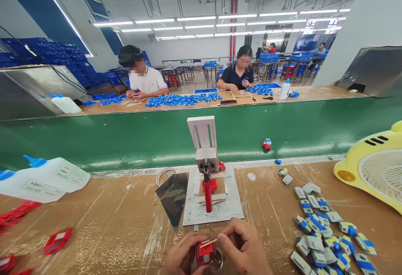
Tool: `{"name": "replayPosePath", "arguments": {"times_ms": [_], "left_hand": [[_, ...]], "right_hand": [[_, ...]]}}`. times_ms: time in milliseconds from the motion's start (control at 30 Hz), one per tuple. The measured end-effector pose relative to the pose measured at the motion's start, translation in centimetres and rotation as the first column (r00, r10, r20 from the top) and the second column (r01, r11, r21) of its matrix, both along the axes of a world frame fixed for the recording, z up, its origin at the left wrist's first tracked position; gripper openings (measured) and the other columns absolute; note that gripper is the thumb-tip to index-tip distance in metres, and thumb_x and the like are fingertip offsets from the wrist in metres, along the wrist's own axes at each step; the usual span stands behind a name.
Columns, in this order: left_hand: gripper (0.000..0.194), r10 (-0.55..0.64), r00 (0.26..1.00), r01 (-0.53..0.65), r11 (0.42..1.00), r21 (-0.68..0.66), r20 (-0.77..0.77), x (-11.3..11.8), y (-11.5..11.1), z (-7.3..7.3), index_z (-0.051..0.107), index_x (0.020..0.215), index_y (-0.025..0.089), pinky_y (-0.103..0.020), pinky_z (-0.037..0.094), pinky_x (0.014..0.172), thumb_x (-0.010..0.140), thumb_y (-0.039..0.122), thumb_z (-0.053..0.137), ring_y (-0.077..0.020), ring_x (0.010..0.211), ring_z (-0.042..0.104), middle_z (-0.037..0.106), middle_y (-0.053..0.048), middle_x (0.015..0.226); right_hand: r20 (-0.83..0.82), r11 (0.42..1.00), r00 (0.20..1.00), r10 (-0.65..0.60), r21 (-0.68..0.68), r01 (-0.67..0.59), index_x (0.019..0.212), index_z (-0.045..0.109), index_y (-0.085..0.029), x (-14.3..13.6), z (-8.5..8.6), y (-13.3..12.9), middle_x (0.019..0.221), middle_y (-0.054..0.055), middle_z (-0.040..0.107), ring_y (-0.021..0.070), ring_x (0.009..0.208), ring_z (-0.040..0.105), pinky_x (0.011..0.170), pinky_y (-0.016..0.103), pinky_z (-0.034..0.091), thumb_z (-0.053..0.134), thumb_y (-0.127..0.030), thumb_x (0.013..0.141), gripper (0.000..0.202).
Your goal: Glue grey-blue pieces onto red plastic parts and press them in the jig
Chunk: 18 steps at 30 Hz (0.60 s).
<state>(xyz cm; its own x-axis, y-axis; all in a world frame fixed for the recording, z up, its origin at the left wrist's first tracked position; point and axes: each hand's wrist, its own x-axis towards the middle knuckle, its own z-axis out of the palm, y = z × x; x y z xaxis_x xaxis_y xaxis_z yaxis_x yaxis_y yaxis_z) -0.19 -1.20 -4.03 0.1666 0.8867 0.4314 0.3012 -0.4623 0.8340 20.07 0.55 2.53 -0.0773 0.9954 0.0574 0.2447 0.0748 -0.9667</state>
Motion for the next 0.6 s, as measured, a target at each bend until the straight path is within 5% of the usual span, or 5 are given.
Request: {"name": "replayPosePath", "arguments": {"times_ms": [200,367,500,600], "left_hand": [[0.039,-0.119,0.991,0.119,0.993,-0.002,-0.055,-1.1,0.3,0.4,0.072,0.120,0.025,-0.030,0.063,0.082,0.086,0.043,0.075,-0.0252,0.088,0.078,0.082,-0.011,0.103],[0.041,-0.095,0.991,0.090,0.994,-0.058,-0.095,-1.8,0.2,-0.1,0.075,0.118,0.024,-0.031,0.064,0.082,0.080,0.038,0.080,-0.0269,0.089,0.079,0.083,-0.011,0.101],[0.043,0.078,0.997,-0.081,0.986,-0.149,-0.025,-1.9,-0.1,-1.2,0.076,0.116,0.022,-0.029,0.064,0.078,0.080,0.047,0.076,-0.0256,0.082,0.080,0.083,-0.011,0.099],[0.048,0.260,0.965,-0.247,0.943,-0.224,0.027,-2.5,0.1,-2.1,0.079,0.108,0.025,-0.025,0.065,0.075,0.076,0.060,0.076,-0.0241,0.074,0.080,0.084,-0.008,0.092]], "right_hand": [[0.157,0.988,0.988,-0.005,0.152,-0.019,0.065,0.069,-0.020,-0.3,-0.6,-0.2,0.058,-0.002,0.054,0.0141,0.053,0.044,0.054,0.027,0.031,0.051,-0.065,0.096,0.058],[0.242,0.962,0.970,-0.025,0.270,-0.043,0.065,0.066,-0.021,1.2,-0.7,0.0,0.055,-0.004,0.051,0.0134,0.049,0.043,0.050,0.026,0.031,0.046,-0.059,0.101,0.056],[0.365,0.936,0.930,0.043,0.311,-0.166,0.068,0.067,-0.021,2.3,-1.8,0.2,0.056,-0.002,0.058,0.0135,0.049,0.050,0.050,0.024,0.035,0.050,-0.046,0.102,0.045],[0.590,0.916,0.776,0.223,0.145,-0.374,0.068,0.069,-0.020,2.1,-1.9,0.2,0.062,0.001,0.069,0.0149,0.055,0.060,0.053,0.022,0.040,0.071,-0.033,0.088,0.024]]}}
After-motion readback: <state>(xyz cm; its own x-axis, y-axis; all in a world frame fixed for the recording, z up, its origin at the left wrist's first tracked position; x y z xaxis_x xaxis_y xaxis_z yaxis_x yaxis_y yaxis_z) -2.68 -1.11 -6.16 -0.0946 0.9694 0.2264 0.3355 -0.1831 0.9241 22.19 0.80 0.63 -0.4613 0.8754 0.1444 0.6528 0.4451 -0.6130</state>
